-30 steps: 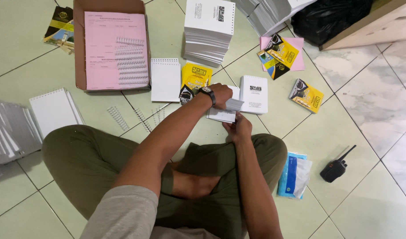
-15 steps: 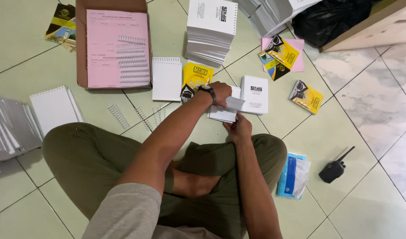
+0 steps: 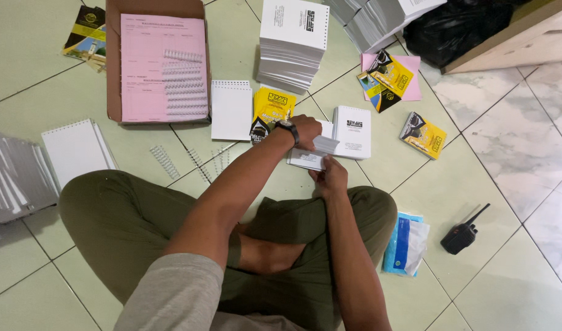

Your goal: The person sits on the floor and assembles spiral-bound notebooks by hand. They insert metal spiral coils into the punched holes of stacked paper, then place the assembled notebooks into yellow packaging sleeves.

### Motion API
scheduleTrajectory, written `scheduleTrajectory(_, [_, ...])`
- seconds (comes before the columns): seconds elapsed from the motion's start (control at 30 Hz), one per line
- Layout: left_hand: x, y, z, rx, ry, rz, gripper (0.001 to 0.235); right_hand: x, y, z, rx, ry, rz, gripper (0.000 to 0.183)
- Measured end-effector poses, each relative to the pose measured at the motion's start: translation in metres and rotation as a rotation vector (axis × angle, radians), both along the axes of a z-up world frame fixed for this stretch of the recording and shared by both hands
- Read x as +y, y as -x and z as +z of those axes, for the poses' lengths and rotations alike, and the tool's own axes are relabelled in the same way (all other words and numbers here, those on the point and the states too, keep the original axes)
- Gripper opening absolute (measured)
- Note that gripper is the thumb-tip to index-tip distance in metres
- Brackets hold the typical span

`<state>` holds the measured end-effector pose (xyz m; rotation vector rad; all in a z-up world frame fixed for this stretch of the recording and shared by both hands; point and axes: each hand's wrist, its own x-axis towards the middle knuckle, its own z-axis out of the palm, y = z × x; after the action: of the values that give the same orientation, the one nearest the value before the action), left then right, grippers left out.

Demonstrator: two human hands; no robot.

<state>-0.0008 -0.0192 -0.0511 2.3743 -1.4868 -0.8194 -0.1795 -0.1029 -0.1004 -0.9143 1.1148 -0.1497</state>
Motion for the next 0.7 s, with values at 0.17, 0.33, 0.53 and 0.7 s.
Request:
scheduleTrajectory(0.17, [-0.001, 0.027, -0.020, -0.154, 0.077, -0.225, 0.023, -0.009, 0.001, -0.037, 0.038, 0.211, 0.042, 0.054])
scheduleTrajectory(0.33, [0.029, 0.042, 0.049, -0.216, 0.155, -0.246, 0.028, 0.003, 0.004, -0.009, 0.042, 0.384, 0.042, 0.046])
scheduleTrajectory(0.53, [0.037, 0.019, 0.123, -0.277, 0.358, 0.003, 0.035, 0.006, 0.026, 0.049, 0.154, 0.708, 0.117, 0.045])
scheduleTrajectory(0.7, [0.032, -0.002, 0.133, -0.408, 0.579, 0.069, 0.030, 0.024, 0.048, 0.092, 0.034, 0.632, 0.244, 0.047])
